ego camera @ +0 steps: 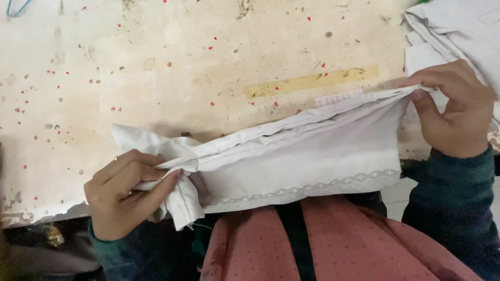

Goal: Trimming excess threads from a garment using a thread trimmer and inspecting the seams for quality control.

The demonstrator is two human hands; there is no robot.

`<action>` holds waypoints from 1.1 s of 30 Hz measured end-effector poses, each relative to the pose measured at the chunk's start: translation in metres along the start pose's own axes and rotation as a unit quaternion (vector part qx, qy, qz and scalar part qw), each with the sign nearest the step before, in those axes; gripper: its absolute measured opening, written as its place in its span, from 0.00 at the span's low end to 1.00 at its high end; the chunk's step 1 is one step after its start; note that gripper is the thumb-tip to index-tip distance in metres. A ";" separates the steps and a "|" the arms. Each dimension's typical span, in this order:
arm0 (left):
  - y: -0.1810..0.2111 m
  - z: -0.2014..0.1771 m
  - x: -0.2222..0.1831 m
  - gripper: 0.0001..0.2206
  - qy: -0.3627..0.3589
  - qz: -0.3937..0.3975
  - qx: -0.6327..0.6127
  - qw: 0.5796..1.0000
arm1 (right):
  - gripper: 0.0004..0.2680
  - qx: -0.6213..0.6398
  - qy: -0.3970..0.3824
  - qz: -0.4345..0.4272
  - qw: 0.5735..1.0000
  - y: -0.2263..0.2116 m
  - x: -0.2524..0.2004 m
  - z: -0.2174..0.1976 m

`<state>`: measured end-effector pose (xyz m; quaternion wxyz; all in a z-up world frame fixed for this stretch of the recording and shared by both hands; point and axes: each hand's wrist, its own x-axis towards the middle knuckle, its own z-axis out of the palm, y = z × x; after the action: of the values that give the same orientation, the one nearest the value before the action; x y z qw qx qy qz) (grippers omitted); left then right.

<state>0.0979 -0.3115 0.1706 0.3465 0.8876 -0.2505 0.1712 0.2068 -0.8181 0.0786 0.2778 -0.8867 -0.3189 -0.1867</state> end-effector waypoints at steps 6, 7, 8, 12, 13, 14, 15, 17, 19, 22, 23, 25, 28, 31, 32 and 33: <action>-0.005 -0.008 -0.021 0.16 0.022 -0.040 0.116 0.992 | 0.08 -0.032 0.026 0.006 0.999 -0.035 -0.005 -0.009; -0.005 -0.010 -0.024 0.14 0.027 -0.080 0.113 0.990 | 0.06 -0.057 0.034 0.004 0.998 -0.042 -0.007 -0.008; -0.006 -0.013 -0.026 0.13 0.031 -0.117 0.110 0.987 | 0.07 -0.084 0.043 0.005 0.996 -0.049 -0.009 -0.007; -0.021 -0.021 -0.049 0.12 0.038 -0.111 0.145 0.982 | 0.12 -0.103 0.056 -0.007 0.993 -0.059 -0.006 -0.003; -0.019 -0.022 -0.050 0.13 0.041 -0.132 0.147 0.979 | 0.11 -0.096 0.060 -0.017 0.993 -0.061 -0.005 -0.004; -0.016 -0.023 -0.052 0.14 0.046 -0.154 0.150 0.975 | 0.11 -0.089 0.064 -0.030 0.993 -0.062 -0.002 -0.004; -0.019 -0.025 -0.053 0.14 0.045 -0.152 0.149 0.976 | 0.11 -0.091 0.065 -0.029 0.993 -0.063 -0.004 -0.004; -0.022 -0.027 -0.057 0.13 0.055 -0.167 0.148 0.973 | 0.10 -0.044 0.072 -0.032 0.996 -0.063 -0.006 -0.003; -0.027 -0.026 -0.059 0.13 0.063 -0.167 0.142 0.974 | 0.09 -0.013 0.072 -0.018 0.997 -0.066 -0.005 -0.006; -0.016 -0.024 -0.052 0.12 0.073 -0.190 0.122 0.972 | 0.05 0.030 0.072 -0.018 0.997 -0.067 0.001 -0.009; -0.010 -0.023 -0.049 0.11 0.075 -0.214 0.109 0.968 | 0.03 0.044 0.072 -0.035 0.996 -0.067 0.003 -0.011; -0.009 -0.024 -0.055 0.12 0.071 -0.226 0.113 0.965 | 0.03 0.043 0.067 -0.031 0.996 -0.068 0.002 -0.012; -0.013 -0.024 -0.060 0.12 0.074 -0.228 0.120 0.963 | 0.03 0.044 0.060 -0.031 0.997 -0.072 0.006 -0.016; -0.004 -0.023 -0.054 0.11 0.077 -0.234 0.123 0.961 | 0.03 0.037 0.060 -0.033 0.997 -0.074 0.008 -0.018; 0.002 -0.022 -0.050 0.11 0.075 -0.252 0.124 0.957 | 0.04 0.030 0.061 -0.031 0.997 -0.075 0.009 -0.019; -0.004 -0.023 -0.054 0.11 0.074 -0.252 0.124 0.957 | 0.04 0.031 0.061 -0.031 0.997 -0.075 0.011 -0.018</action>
<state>0.0526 -0.2753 0.1589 0.2830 0.9428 0.0313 0.1734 0.1613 -0.7760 0.1263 0.3178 -0.8547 -0.3339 -0.2388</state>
